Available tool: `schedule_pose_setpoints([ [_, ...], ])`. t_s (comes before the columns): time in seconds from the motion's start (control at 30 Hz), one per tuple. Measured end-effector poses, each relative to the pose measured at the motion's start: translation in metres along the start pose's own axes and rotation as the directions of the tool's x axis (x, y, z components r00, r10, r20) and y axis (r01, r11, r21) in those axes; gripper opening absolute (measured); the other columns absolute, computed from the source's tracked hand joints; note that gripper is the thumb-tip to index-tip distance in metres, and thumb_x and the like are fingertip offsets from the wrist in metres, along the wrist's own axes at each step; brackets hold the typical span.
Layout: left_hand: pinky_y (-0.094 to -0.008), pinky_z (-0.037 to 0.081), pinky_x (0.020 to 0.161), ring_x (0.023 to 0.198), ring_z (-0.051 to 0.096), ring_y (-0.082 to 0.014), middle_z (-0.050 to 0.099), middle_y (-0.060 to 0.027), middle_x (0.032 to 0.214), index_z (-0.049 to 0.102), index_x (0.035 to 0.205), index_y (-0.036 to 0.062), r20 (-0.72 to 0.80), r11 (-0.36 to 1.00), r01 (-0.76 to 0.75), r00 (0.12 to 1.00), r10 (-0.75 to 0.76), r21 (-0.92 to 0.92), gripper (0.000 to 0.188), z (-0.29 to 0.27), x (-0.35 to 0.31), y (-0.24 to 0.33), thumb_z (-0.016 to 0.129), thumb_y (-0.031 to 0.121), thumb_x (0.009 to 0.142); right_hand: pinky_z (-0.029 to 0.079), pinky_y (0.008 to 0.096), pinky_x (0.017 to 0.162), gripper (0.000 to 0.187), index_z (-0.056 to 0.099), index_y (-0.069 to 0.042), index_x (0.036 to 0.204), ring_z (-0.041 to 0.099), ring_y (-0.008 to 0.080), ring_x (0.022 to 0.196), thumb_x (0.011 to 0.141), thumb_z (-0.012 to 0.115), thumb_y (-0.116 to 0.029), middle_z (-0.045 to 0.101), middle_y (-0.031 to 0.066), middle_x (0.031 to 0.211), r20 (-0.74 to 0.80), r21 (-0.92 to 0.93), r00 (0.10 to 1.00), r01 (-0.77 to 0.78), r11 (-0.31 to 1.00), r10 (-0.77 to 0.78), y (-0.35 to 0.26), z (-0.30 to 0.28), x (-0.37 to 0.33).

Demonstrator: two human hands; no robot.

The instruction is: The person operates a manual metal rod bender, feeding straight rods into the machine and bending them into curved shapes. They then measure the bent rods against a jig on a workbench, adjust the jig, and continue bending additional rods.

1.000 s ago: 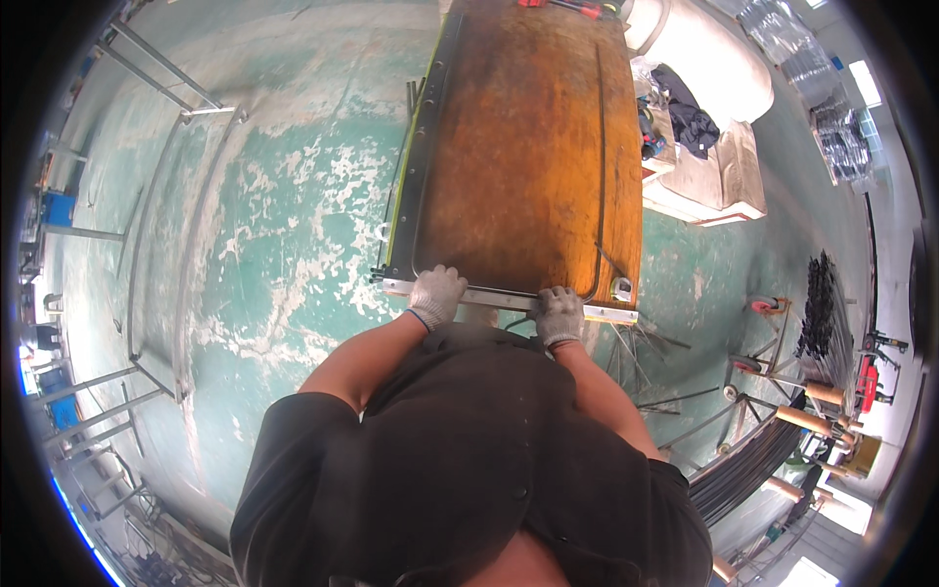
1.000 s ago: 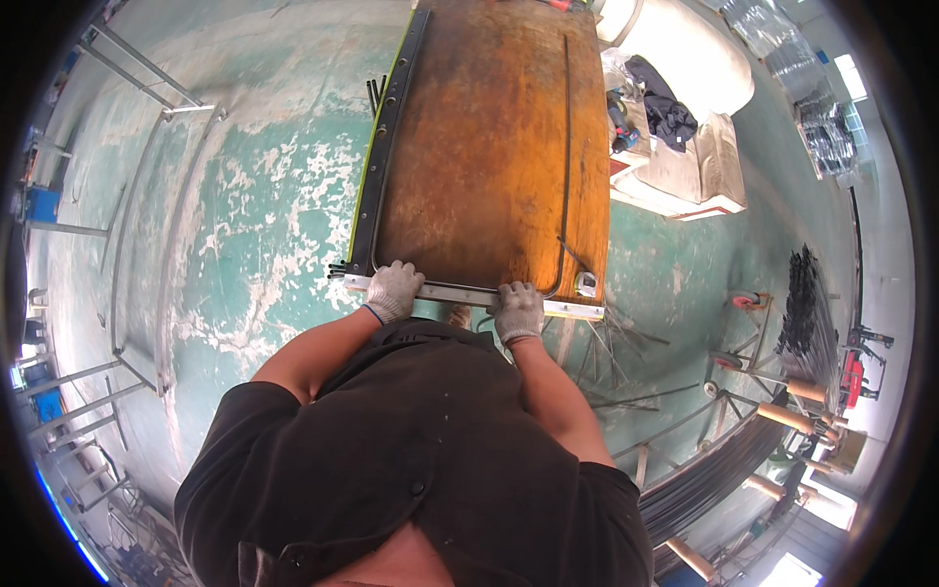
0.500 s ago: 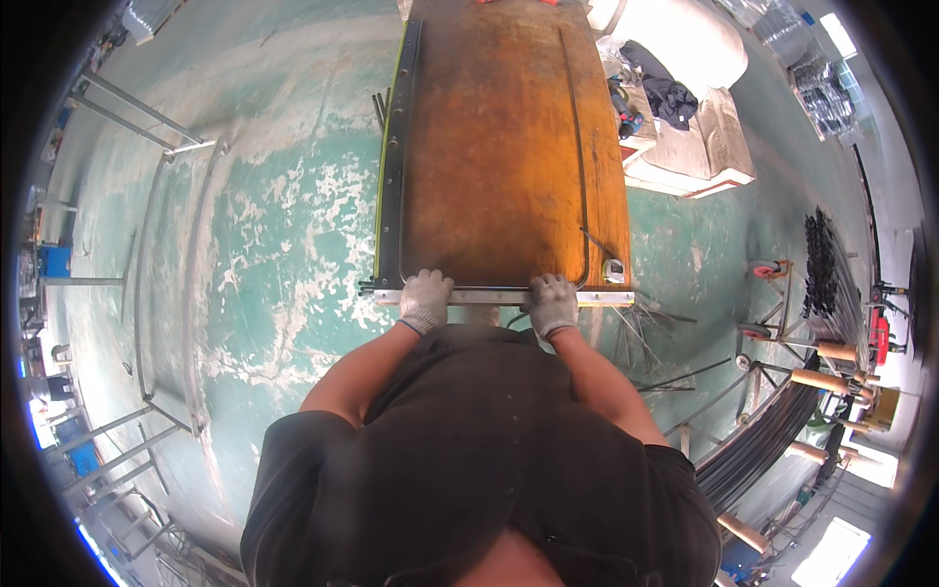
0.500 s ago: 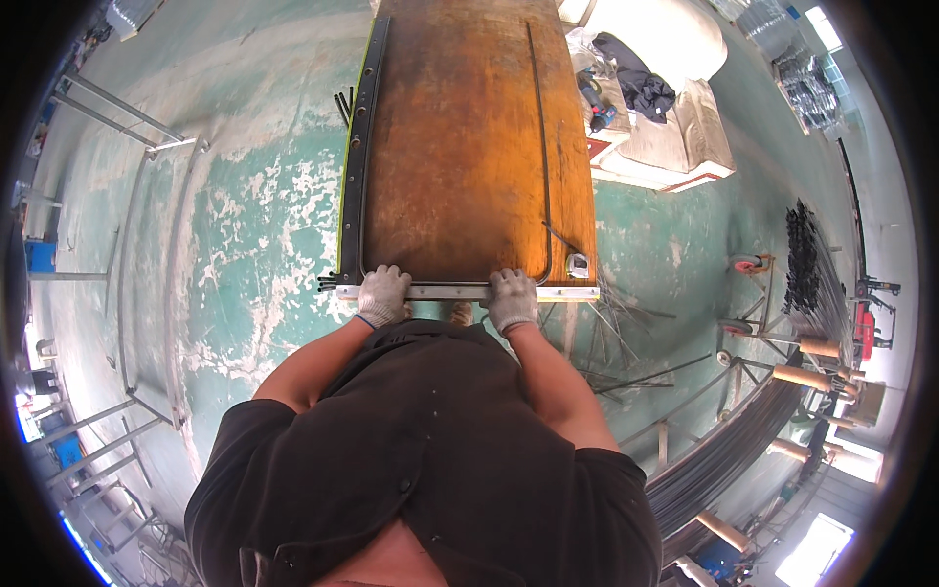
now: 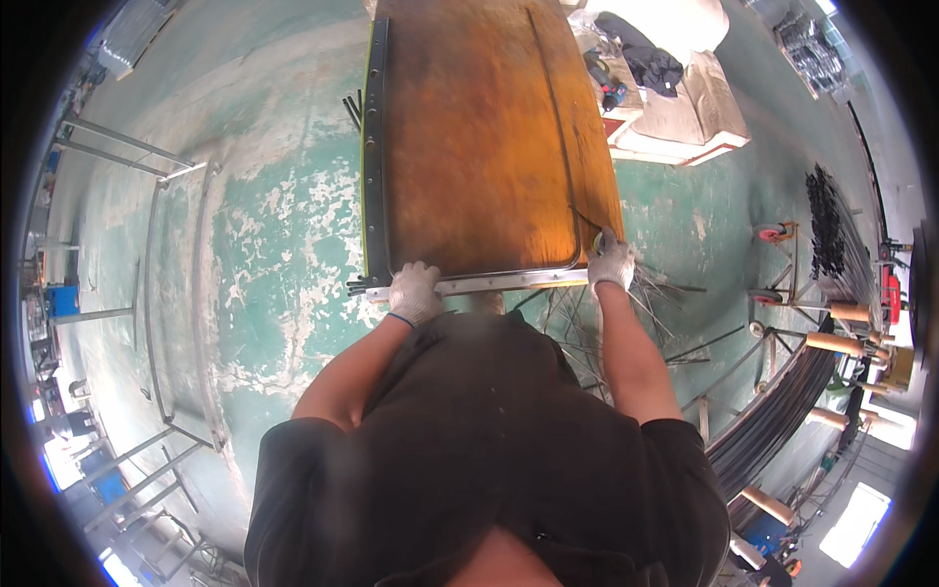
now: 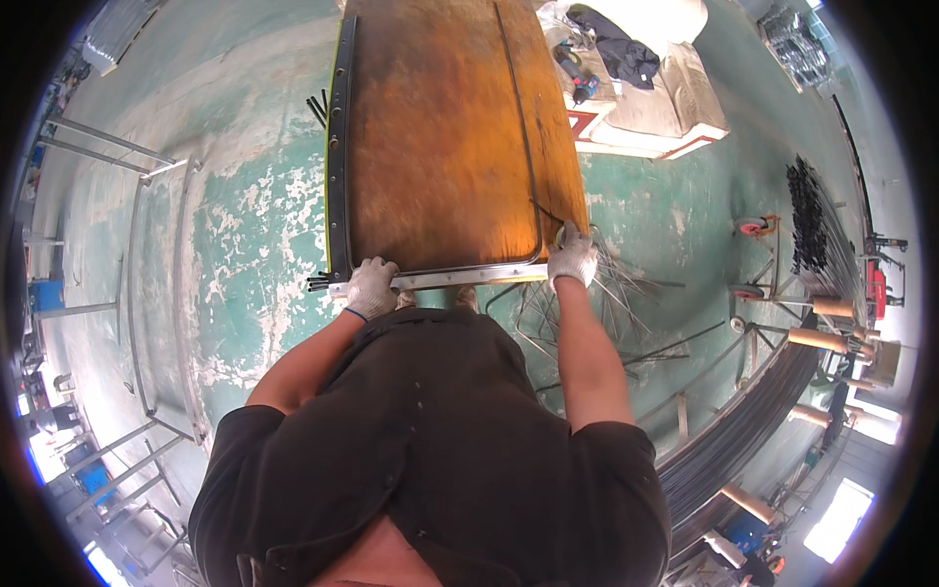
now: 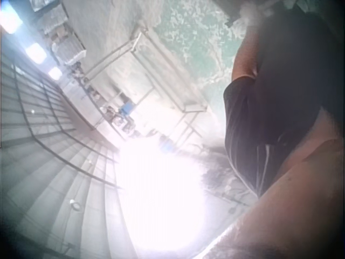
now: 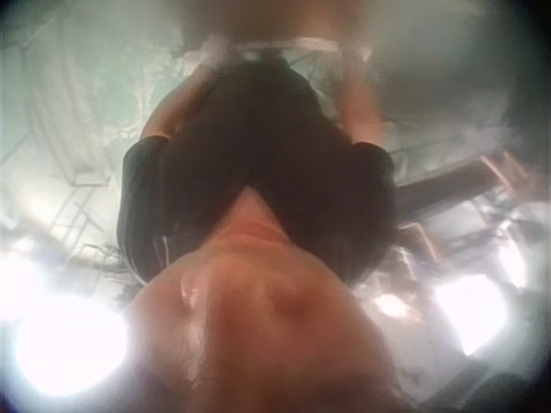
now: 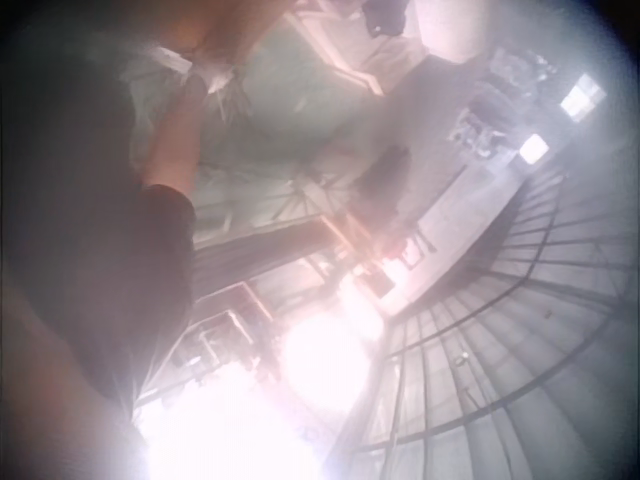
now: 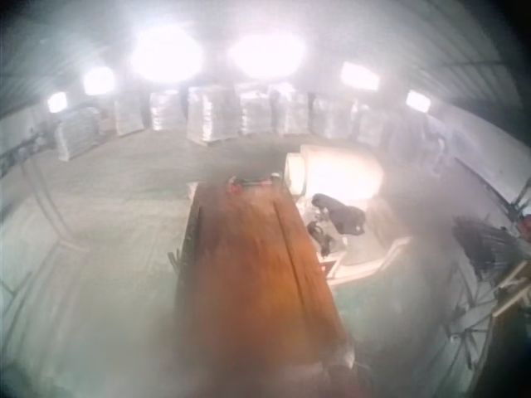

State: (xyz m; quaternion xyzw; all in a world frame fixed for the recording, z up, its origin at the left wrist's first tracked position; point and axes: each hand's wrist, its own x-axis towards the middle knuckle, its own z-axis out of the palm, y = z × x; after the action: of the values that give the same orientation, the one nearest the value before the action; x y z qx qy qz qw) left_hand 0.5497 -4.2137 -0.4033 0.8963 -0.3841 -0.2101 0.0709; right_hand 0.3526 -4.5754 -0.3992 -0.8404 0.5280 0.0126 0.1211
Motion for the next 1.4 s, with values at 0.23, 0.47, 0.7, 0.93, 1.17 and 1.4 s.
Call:
schedule_pose_setpoints([
  [0.23, -0.0475, 0.055, 0.109, 0.126, 0.066, -0.0374, 0.072, -0.0179, 0.124, 0.076, 0.123, 0.0091, 0.025, 0.997, 0.041, 0.999, -0.04, -0.057, 0.043, -0.012, -0.001, 0.014, 0.083, 0.023, 0.084, 0.06, 0.0458, 0.102, 0.058, 0.074, -0.013, 0.137, 0.077, 0.0341, 0.112, 0.081, 0.087, -0.018, 0.08, 0.0164, 0.118, 0.003, 0.381, 1.0, 0.02, 0.924, -0.023, 0.024, 0.016, 0.021],
  [0.47, -0.0425, 0.056, 0.109, 0.125, 0.072, -0.0346, 0.072, -0.0229, 0.137, 0.068, 0.137, -0.0035, 0.04, 0.603, 0.109, 0.991, -0.128, -0.79, 0.057, -0.022, 0.002, 0.041, 0.084, 0.026, 0.091, 0.06, 0.0321, 0.095, 0.056, 0.073, 0.001, 0.134, 0.073, 0.0152, 0.109, 0.084, 0.093, -0.017, 0.079, 0.0101, 0.119, 0.468, 0.807, 0.781, -0.188, 0.56, -0.413, -0.052, -0.047, -0.064],
  [0.7, -0.0372, 0.056, 0.107, 0.121, 0.07, -0.0226, 0.073, -0.0146, 0.13, 0.061, 0.148, 0.0007, 0.114, 0.463, 0.098, 0.993, 0.006, -0.881, 0.055, -0.135, -0.017, 0.113, 0.079, 0.023, 0.101, 0.058, 0.0371, 0.104, 0.064, 0.071, 0.0, 0.135, 0.075, 0.0235, 0.116, 0.083, 0.093, -0.03, 0.079, 0.014, 0.122, 0.408, 0.836, 0.488, 0.14, 0.531, -0.772, -0.127, -0.074, -0.123],
  [0.93, -0.042, 0.055, 0.109, 0.126, 0.071, -0.0294, 0.074, -0.02, 0.132, 0.061, 0.147, 0.0015, 0.105, 0.587, 0.129, 0.992, -0.076, -0.799, 0.055, -0.142, -0.066, 0.072, 0.076, 0.027, 0.1, 0.059, 0.0431, 0.101, 0.063, 0.073, -0.001, 0.128, 0.077, 0.0333, 0.115, 0.077, 0.093, -0.032, 0.079, 0.0187, 0.121, 0.391, 0.803, 0.479, 0.24, 0.546, -0.786, -0.182, -0.097, -0.154],
  [1.17, -0.0421, 0.054, 0.109, 0.123, 0.073, -0.0281, 0.076, -0.0212, 0.13, 0.068, 0.141, 0.0016, 0.021, 0.723, 0.085, 0.995, -0.097, -0.686, 0.049, -0.146, -0.124, -0.015, 0.071, 0.029, 0.101, 0.059, 0.0417, 0.1, 0.062, 0.076, -0.001, 0.124, 0.077, 0.0333, 0.113, 0.074, 0.092, -0.034, 0.08, 0.0207, 0.117, 0.452, 0.72, 0.536, 0.252, 0.646, -0.713, -0.253, -0.07, -0.233],
  [1.4, -0.0401, 0.058, 0.1, 0.111, 0.075, -0.0247, 0.079, -0.0186, 0.118, 0.073, 0.132, 0.0026, 0.155, 0.598, 0.256, 0.964, -0.215, -0.76, 0.042, -0.168, -0.187, -0.156, 0.07, 0.032, 0.102, 0.061, 0.0386, 0.096, 0.041, 0.078, -0.003, 0.119, 0.078, 0.026, 0.105, 0.082, 0.088, -0.018, 0.081, 0.0154, 0.111, 0.447, 0.768, 0.493, 0.216, 0.603, -0.746, -0.358, -0.032, -0.302],
])
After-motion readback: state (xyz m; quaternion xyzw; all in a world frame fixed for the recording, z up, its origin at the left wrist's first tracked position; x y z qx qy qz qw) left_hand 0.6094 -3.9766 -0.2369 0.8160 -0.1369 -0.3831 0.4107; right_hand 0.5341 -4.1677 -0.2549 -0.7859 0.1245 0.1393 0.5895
